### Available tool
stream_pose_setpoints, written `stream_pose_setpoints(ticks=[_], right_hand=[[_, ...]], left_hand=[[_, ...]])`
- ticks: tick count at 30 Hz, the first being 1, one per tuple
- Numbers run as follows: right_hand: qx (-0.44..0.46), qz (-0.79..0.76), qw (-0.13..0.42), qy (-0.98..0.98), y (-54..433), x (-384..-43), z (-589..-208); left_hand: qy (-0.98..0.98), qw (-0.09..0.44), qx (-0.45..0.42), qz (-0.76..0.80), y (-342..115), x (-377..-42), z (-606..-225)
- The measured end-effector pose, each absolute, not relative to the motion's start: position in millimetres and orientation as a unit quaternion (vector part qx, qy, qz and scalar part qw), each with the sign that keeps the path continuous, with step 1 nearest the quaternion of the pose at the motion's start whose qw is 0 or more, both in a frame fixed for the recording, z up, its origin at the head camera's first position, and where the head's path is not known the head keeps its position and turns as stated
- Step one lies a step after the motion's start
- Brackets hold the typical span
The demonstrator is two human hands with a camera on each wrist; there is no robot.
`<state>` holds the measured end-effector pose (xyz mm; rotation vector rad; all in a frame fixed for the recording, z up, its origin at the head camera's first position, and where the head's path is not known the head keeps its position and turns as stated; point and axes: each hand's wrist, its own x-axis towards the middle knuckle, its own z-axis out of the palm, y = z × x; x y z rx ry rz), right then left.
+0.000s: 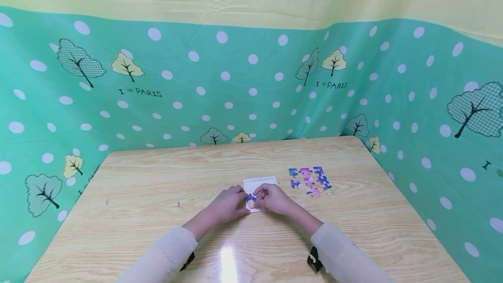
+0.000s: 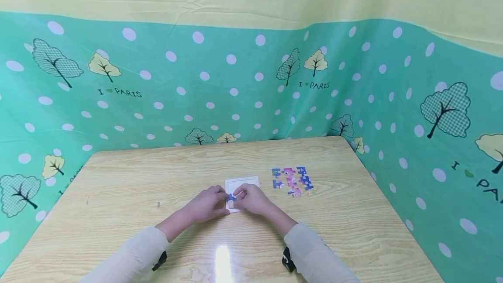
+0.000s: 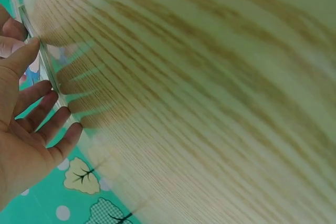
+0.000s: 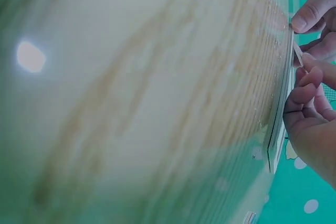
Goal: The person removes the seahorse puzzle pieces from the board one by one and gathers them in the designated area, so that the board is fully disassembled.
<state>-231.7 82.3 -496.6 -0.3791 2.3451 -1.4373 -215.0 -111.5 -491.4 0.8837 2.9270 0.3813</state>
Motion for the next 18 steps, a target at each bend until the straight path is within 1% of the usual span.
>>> stream_pose_setpoints(ticks=[7, 18], right_hand=[[-0.103, -0.532, 0.200, 0.816, 84.5, -232.2, -494.2], [-0.080, -0.524, 0.185, 0.827, 100.2, -233.2, -489.7]], left_hand=[[0.951, 0.035, 0.284, 0.120, -110.7, -215.0, -491.1], [0.952, 0.038, 0.278, 0.119, -110.2, -215.0, -490.6]])
